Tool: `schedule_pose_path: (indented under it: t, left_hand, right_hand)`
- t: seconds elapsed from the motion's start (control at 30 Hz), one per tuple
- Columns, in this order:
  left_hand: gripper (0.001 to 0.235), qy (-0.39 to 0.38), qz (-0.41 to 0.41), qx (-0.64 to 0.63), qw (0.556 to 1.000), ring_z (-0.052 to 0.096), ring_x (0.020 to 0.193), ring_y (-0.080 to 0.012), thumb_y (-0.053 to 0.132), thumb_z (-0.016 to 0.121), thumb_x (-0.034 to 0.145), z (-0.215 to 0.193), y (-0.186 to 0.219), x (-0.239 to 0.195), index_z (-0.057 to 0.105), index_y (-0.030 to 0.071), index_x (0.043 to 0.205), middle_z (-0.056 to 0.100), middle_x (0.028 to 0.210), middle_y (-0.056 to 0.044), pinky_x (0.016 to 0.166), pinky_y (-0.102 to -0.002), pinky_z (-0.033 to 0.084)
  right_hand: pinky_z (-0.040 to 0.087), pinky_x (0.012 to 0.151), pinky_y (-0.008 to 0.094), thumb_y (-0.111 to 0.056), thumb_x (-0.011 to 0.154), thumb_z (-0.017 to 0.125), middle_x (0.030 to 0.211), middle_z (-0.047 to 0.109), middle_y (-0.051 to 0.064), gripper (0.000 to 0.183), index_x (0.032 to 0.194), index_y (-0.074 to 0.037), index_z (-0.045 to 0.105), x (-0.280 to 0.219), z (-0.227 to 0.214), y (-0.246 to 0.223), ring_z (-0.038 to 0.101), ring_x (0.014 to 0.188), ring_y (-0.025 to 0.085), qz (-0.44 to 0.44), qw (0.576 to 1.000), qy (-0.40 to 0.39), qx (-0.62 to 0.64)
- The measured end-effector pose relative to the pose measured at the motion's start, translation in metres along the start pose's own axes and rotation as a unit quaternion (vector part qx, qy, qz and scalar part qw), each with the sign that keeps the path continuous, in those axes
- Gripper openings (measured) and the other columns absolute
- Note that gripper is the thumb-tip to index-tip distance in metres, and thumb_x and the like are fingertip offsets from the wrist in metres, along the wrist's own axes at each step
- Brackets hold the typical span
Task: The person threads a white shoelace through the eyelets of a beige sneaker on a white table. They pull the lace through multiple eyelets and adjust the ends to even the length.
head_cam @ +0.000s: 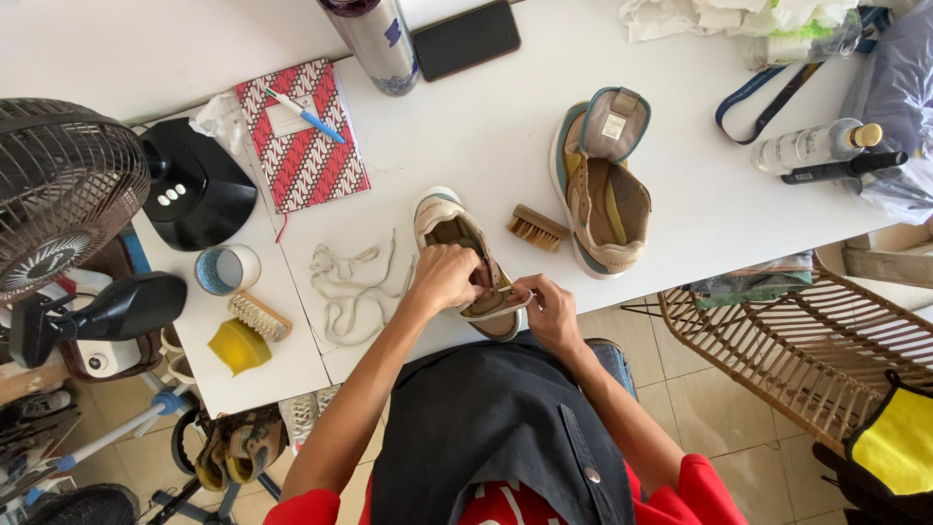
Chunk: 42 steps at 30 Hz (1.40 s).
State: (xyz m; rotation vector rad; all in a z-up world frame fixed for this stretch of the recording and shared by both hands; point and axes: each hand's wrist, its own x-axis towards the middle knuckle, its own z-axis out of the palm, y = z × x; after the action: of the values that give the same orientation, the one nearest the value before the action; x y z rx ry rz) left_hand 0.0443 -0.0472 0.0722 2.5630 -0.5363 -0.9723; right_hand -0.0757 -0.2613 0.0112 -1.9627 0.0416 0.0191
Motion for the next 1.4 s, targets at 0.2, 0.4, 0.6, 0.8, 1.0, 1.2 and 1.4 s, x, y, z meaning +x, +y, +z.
schedule_pose_path:
  t: [0.2,0.4,0.6,0.8,1.0,1.2,1.4]
  left_hand:
    - [0.021,-0.010,0.033,-0.013,0.999,0.082,0.092,-0.0411,0.049,0.088,0.085,-0.022,0.013,-0.007,0.086,0.028,0.083,0.084,0.079,-0.007,0.090,-0.051,0.064]
    - [0.016,-0.010,0.057,0.010,0.998,0.083,0.090,-0.0380,0.043,0.087,0.089,-0.003,0.005,0.002,0.086,0.028,0.083,0.084,0.078,-0.005,0.093,-0.050,0.063]
    - [0.011,0.003,0.094,0.004,0.996,0.081,0.088,-0.0462,0.024,0.081,0.089,0.020,-0.008,0.012,0.087,0.015,0.090,0.083,0.082,-0.017,0.087,-0.056,0.063]
    - [0.019,-0.034,0.114,0.007,0.993,0.081,0.098,-0.0450,0.025,0.077,0.095,0.012,-0.013,0.006,0.088,0.014,0.105,0.085,0.095,-0.018,0.090,-0.057,0.063]
    - [0.014,-0.006,0.166,0.046,0.985,0.081,0.086,-0.0424,0.014,0.078,0.092,0.064,-0.032,0.025,0.084,0.003,0.096,0.082,0.085,-0.019,0.083,-0.054,0.065]
    - [0.013,-0.002,0.189,0.038,0.981,0.079,0.083,-0.0455,0.008,0.073,0.091,0.031,-0.015,0.009,0.081,-0.002,0.094,0.080,0.083,-0.022,0.079,-0.057,0.064]
    - [0.018,0.033,0.168,-0.003,0.985,0.077,0.075,-0.0448,0.015,0.075,0.090,0.035,-0.013,0.010,0.078,-0.001,0.083,0.076,0.074,-0.021,0.070,-0.056,0.063]
  right_hand:
    - [0.070,0.071,0.035,-0.015,0.103,0.083,0.091,0.082,0.013,0.012,0.109,-0.004,0.082,0.024,-0.020,-0.008,0.080,0.084,0.019,0.086,0.987,-0.070,0.120]
    - [0.069,0.071,0.042,-0.013,0.102,0.084,0.092,0.079,0.020,0.014,0.109,-0.001,0.084,0.030,-0.021,-0.013,0.081,0.089,0.030,0.072,0.987,-0.108,0.099]
    - [0.071,0.072,0.041,-0.009,0.103,0.082,0.094,0.077,0.016,0.008,0.106,-0.002,0.080,0.029,-0.020,-0.008,0.081,0.087,0.033,0.001,0.990,-0.128,0.052]
    - [0.070,0.075,0.043,-0.009,0.099,0.086,0.097,0.075,0.017,0.013,0.109,-0.001,0.081,0.034,-0.024,-0.022,0.081,0.088,0.033,0.008,0.987,-0.141,0.079]
    - [0.070,0.073,0.040,-0.016,0.091,0.096,0.095,0.074,0.015,0.030,0.110,-0.001,0.078,0.029,-0.017,-0.006,0.080,0.083,0.030,0.023,0.987,-0.137,0.081]
    - [0.070,0.073,0.038,-0.011,0.088,0.095,0.093,0.073,0.016,0.031,0.110,0.001,0.077,0.032,-0.017,-0.009,0.078,0.080,0.027,0.067,0.984,-0.137,0.096]
    - [0.070,0.070,0.037,-0.007,0.092,0.092,0.090,0.076,0.015,0.015,0.103,-0.001,0.084,0.027,-0.014,-0.019,0.082,0.077,0.030,-0.008,0.994,-0.083,0.066]
